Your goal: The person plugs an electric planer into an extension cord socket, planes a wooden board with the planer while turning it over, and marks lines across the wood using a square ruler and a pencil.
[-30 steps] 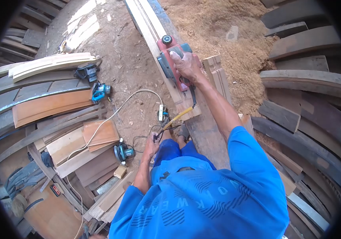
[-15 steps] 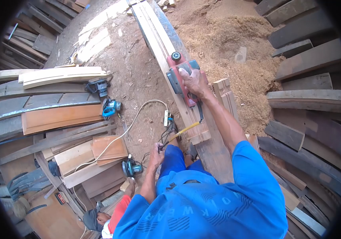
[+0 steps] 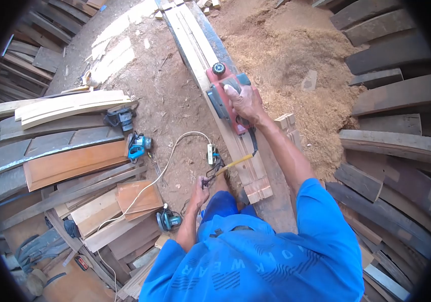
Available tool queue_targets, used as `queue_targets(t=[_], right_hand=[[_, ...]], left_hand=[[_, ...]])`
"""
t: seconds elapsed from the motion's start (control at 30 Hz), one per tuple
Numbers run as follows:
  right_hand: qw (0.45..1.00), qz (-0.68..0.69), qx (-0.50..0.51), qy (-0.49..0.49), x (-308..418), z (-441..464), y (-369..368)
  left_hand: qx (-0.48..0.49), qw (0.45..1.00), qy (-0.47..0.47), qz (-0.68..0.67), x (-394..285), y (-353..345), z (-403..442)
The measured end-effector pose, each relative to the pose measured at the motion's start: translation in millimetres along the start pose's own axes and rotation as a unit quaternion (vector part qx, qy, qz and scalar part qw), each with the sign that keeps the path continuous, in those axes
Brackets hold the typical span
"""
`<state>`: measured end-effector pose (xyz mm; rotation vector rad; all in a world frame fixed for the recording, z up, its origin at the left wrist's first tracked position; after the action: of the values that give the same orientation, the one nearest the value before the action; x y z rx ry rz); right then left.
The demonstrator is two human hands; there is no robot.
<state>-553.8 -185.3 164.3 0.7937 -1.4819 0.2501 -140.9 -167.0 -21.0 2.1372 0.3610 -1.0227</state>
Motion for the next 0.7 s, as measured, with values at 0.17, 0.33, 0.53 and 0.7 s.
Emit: queue_targets(t=[0.17,0.33,0.53,0.7], right_hand=[[1.000,0.001,0.015,-0.013,5,18,-7],[0.999,0.020,0.015,-0.026,-3,38,-18],[1.000,0.025,-0.001,-0.009,15,63,-22],[1.000,-0.010,-0.001,-0.012,20,87,-28]], left_hand=[[-0.017,1.000,-0.001,-0.023,-13,8,19],[-0.008,0.999,0.000,0.046,-40,15,32],[0.009,0.998,0.017,0.053,-24,12,50],[-0.017,0.997,0.002,0.074,-22,10,64]])
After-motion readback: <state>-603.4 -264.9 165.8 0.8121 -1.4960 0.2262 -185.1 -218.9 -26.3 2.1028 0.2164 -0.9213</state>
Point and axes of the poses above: each hand's wrist, its own z-axis towards the middle knuckle, its own y-axis out of the back of the hand, x = y × z, the point moved 7 cm from there along z, towards the middle knuckle, and after that the axes turned 10 degrees about -x, right-handed, at the moved point
